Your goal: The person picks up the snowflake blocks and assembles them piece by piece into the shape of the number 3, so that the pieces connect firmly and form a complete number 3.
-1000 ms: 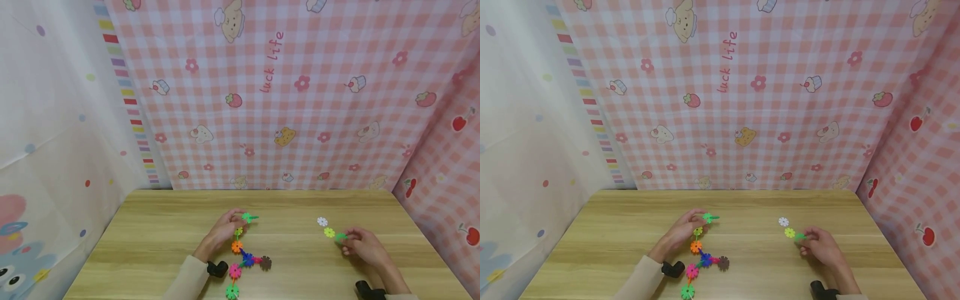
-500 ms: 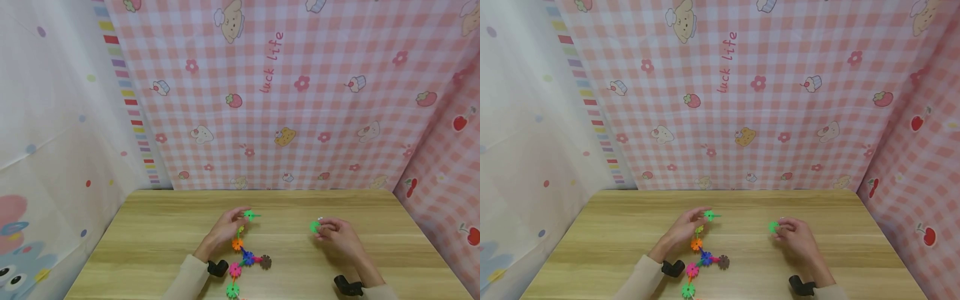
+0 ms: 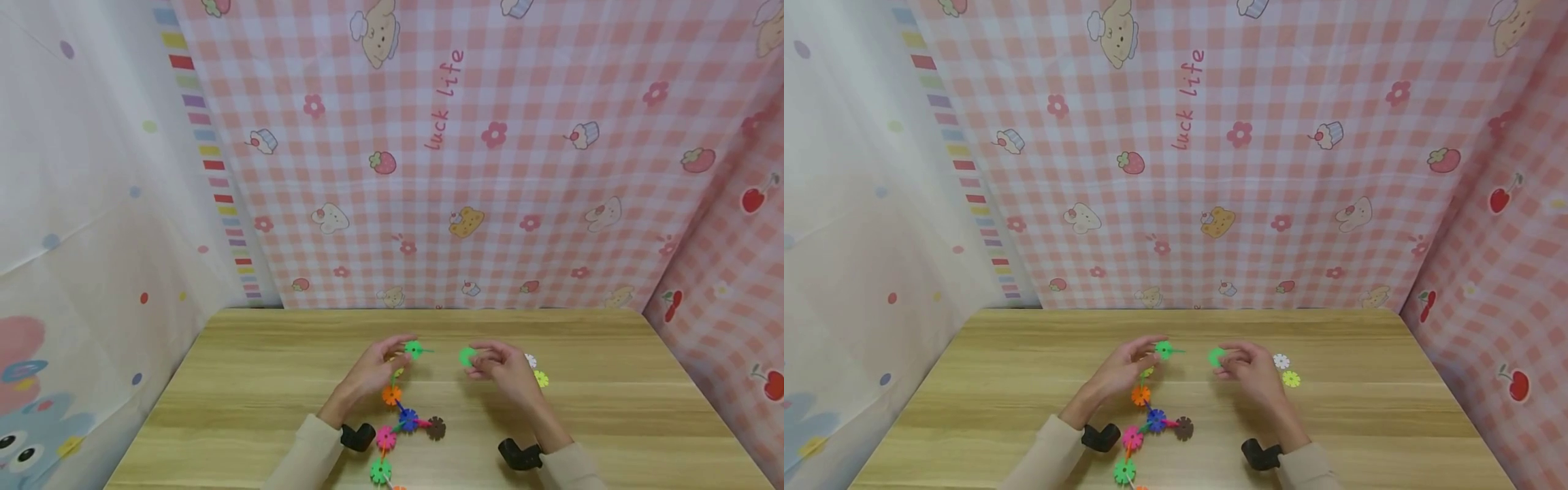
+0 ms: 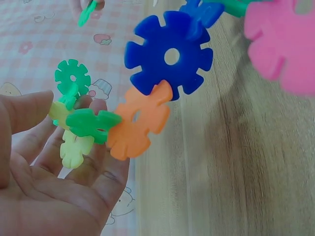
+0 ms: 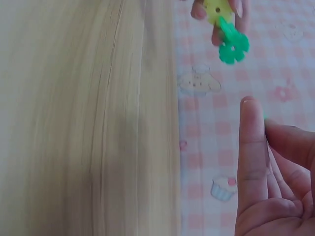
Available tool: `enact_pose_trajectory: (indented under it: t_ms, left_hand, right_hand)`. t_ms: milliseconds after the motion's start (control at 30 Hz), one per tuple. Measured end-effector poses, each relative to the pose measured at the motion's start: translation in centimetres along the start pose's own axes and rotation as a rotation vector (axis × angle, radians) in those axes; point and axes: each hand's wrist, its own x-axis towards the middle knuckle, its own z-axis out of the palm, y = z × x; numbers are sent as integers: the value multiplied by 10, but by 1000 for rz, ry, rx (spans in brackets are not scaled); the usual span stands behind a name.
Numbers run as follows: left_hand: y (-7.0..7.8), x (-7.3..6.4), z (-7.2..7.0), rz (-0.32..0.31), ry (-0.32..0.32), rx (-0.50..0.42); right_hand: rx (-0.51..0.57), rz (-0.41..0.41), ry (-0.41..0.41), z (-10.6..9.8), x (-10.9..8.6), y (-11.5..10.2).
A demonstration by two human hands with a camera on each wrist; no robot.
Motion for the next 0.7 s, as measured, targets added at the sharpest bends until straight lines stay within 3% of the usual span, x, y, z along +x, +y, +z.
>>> enact_pose_trajectory:
  t_ms: [300, 700]
  left_hand:
    - [3, 0, 0, 14, -17, -6]
    - [6, 0, 2, 23, -23, -29]
  right_hand:
    - [85, 5, -6, 24, 8, 1]
    - [108, 26, -5, 34, 11, 4]
